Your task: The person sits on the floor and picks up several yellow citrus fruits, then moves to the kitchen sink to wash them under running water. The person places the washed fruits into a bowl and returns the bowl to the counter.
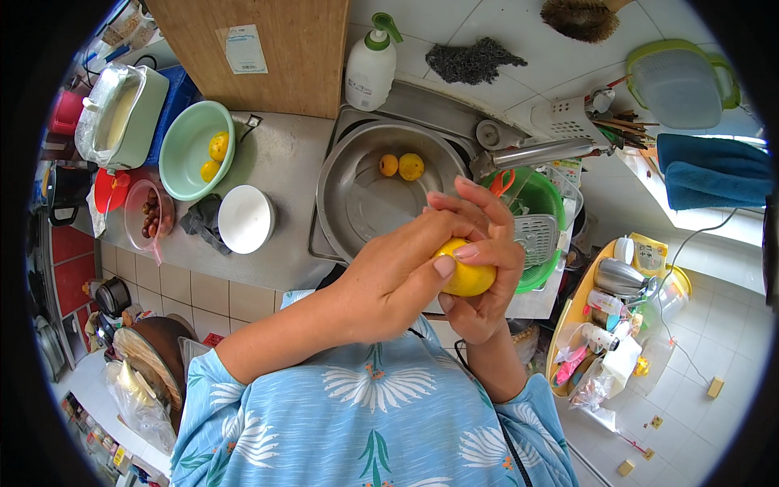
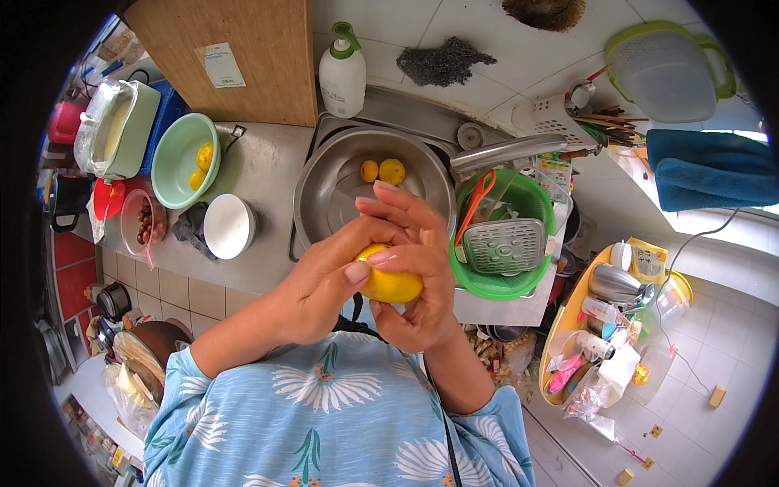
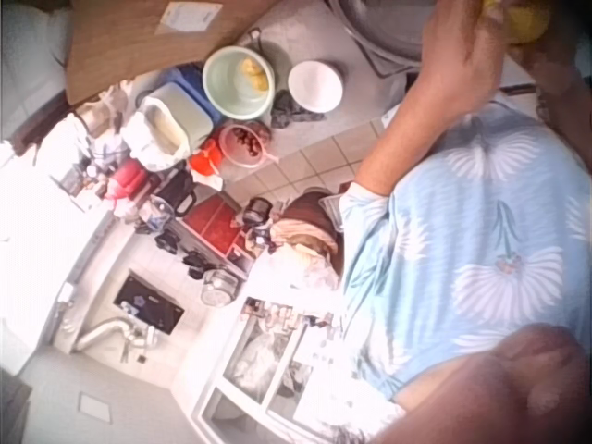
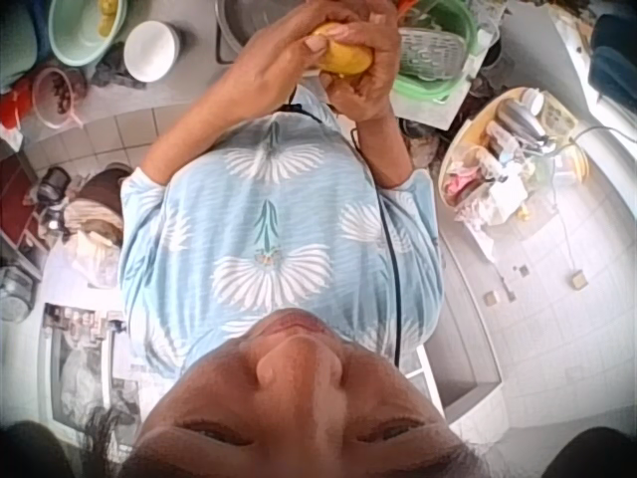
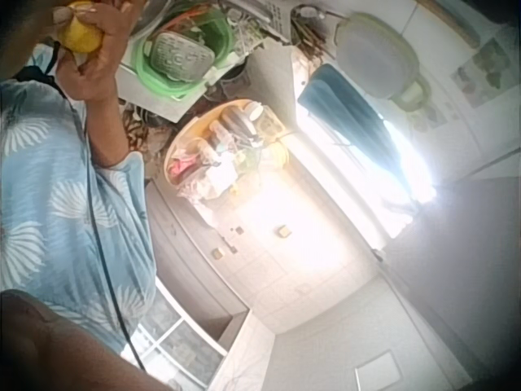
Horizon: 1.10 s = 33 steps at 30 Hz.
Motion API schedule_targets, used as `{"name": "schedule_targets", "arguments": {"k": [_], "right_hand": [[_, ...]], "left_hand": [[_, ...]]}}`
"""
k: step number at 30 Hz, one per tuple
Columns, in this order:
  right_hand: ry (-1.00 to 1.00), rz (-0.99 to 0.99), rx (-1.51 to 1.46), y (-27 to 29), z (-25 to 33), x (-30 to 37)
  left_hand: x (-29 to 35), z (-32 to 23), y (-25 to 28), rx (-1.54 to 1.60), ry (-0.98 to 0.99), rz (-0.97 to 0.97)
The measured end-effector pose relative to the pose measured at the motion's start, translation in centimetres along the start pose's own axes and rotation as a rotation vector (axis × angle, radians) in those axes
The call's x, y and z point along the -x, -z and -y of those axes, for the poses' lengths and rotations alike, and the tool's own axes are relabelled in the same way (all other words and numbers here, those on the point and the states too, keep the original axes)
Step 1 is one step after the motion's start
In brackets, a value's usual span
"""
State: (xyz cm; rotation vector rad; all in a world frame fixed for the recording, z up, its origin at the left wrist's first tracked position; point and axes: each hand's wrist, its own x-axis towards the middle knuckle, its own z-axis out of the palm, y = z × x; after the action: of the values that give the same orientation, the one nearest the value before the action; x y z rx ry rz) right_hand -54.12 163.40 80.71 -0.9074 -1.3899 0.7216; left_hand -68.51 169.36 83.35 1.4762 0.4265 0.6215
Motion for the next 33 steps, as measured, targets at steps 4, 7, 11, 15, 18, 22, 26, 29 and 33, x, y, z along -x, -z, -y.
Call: {"name": "schedule_targets", "arguments": {"k": [4, 7, 11, 15, 18, 22, 26, 29, 33], "right_hand": [[0.017, 0.028, 0.029, 0.01, -0.09, 0.08], [0.032, 0.038, 0.044, 0.22, -0.32, 0.11], [-0.022, -0.019, -0.068, -0.08, -0.10, -0.02], [-0.054, -0.033, -0.118, -0.03, -0.33, 0.12], [-0.065, -0.030, -0.101, -0.15, -0.15, 0.21], [-0.089, -0.061, -0.150, -0.34, 0.01, 0.36], [-0.126, -0.060, -0.161, -0.35, 0.51, 0.28], [-0.130, -0.052, -0.157, -0.21, 0.54, 0.42], [-0.121, -0.060, -0.183, -0.22, 0.56, 0.55]], "left_hand": [[-0.04, 0.06, 0.17, -0.004, 0.005, 0.019], [0.00, 0.15, 0.45, -0.035, -0.029, 0.039], [0.01, 0.51, 0.48, -0.090, -0.102, 0.038], [0.13, 0.14, 0.70, -0.102, -0.010, 0.080], [0.20, 0.24, 0.52, -0.067, -0.033, 0.047], [0.28, 0.61, 0.51, -0.057, -0.060, 0.052], [0.46, 0.07, -0.09, 0.081, 0.100, 0.014], [0.60, 0.37, 0.04, 0.151, 0.111, 0.029], [0.50, 0.88, 0.36, 0.015, -0.054, 0.064]]}}
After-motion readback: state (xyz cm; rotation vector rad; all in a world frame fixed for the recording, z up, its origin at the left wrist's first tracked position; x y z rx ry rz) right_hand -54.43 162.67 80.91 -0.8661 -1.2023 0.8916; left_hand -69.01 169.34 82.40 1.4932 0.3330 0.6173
